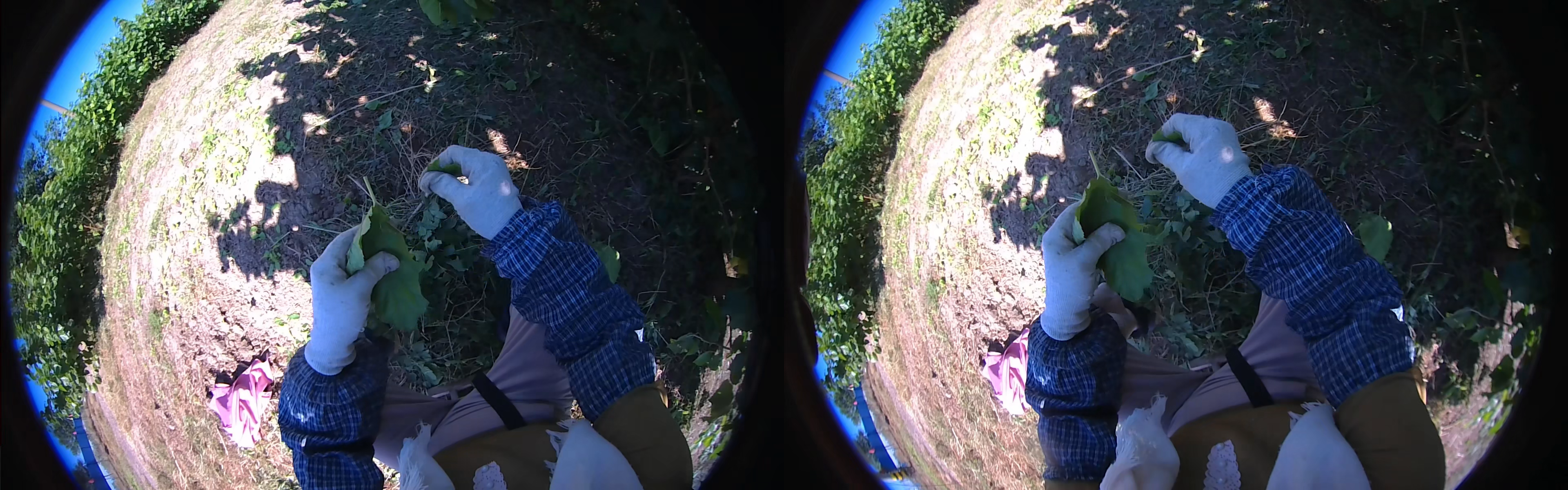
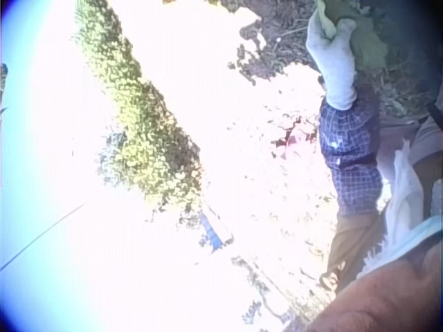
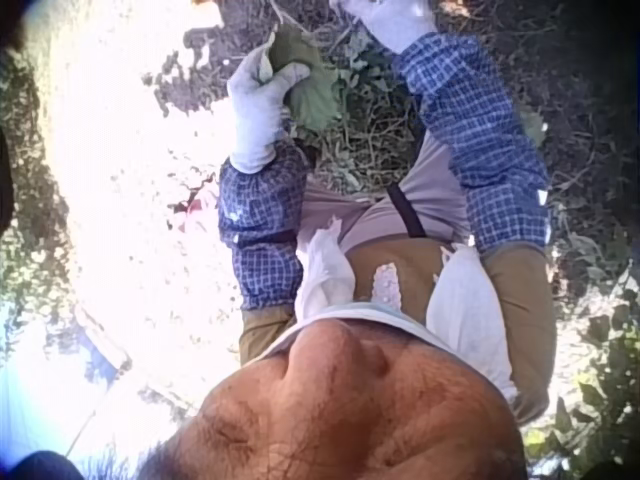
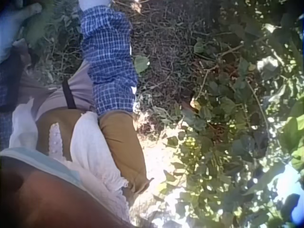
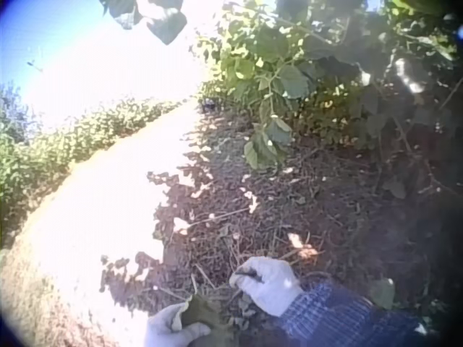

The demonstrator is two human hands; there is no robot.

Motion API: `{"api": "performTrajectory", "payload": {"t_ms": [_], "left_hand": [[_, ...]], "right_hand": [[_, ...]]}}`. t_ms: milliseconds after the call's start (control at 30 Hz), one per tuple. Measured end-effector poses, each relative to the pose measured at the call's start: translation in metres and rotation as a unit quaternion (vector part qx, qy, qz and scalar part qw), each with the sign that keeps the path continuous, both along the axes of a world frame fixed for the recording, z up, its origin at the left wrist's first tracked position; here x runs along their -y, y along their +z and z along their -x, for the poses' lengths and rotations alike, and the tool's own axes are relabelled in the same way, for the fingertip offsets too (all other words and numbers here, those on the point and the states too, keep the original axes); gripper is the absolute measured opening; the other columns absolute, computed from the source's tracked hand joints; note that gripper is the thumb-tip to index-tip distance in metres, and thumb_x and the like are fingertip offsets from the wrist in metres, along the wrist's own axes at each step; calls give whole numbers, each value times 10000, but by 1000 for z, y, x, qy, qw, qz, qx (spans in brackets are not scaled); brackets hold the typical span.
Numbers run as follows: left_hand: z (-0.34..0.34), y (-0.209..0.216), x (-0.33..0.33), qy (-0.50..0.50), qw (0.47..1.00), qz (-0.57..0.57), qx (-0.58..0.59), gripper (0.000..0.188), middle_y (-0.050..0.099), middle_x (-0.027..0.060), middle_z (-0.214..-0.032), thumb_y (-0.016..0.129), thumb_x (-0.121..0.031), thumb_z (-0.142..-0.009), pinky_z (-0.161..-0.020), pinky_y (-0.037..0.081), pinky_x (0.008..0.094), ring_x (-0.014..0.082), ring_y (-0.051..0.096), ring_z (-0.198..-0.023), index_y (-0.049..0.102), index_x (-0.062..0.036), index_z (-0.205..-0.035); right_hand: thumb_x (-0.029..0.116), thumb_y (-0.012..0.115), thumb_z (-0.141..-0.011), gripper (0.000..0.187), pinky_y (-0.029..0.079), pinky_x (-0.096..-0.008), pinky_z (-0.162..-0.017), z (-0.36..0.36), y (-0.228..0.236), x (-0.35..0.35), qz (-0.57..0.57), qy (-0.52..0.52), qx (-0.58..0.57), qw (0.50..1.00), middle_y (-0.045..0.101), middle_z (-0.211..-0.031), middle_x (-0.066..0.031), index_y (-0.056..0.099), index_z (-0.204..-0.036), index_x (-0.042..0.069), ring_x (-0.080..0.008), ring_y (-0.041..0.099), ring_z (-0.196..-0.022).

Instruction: The person sits on the ground and handles green leaves with gloved hands, separating and arranging them. The person continues to pick up and sort leaves throughout the clip.

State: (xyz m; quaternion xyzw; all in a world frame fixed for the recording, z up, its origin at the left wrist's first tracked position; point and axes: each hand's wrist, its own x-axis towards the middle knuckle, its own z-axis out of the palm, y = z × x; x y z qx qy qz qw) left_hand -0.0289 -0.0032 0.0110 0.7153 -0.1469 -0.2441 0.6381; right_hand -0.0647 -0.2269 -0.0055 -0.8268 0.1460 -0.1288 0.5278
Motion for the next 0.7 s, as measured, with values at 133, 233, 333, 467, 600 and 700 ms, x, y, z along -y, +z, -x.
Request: {"api": "performTrajectory", "payload": {"t_ms": [133,233,333,467,600,700], "left_hand": [[-1,-1,-1,10,999,47,-22,375,721,94,-1057,651,31,-880,-863,552,291,151,690,-921,625,45,-1254],[1,0,0,8,997,66,-41,376,720,94,-1049,654,22,-884,-858,552,290,149,689,-917,617,51,-1257],[2,4,1,-5,997,52,-51,379,720,94,-1044,669,15,-883,-859,553,289,149,689,-918,615,53,-1257],[3,4,3,-14,998,43,-45,385,718,96,-1049,690,8,-879,-865,554,288,151,689,-926,616,54,-1254],[3,3,5,-11,999,27,-35,413,715,99,-1057,702,17,-868,-865,561,292,153,689,-943,605,56,-1268],[5,1,9,20,999,41,-12,443,714,100,-1059,712,28,-856,-860,568,296,156,693,-941,593,56,-1282]], "right_hand": [[176,707,-946,173,570,-306,-850,-1,-12,6,-126,56,-10,990,746,-972,-87,729,-1032,28,-144,695,-905],[155,676,-960,213,557,-295,-903,0,-13,-7,-207,128,-17,970,729,-1010,-74,702,-1122,19,-140,687,-954],[186,689,-956,260,548,-283,-858,1,-17,-17,-222,165,-29,961,721,-990,-69,690,-1149,11,-130,677,-921],[218,725,-933,272,544,-306,-841,0,-19,-20,-185,184,-64,963,735,-955,-100,701,-1099,4,-148,688,-891],[209,740,-916,241,551,-314,-820,1,-12,-19,-141,160,-76,974,737,-937,-98,710,-1059,18,-151,694,-870],[198,748,-905,227,554,-315,-819,0,-14,-22,-144,146,-60,977,738,-930,-96,712,-1041,19,-159,700,-871]]}}
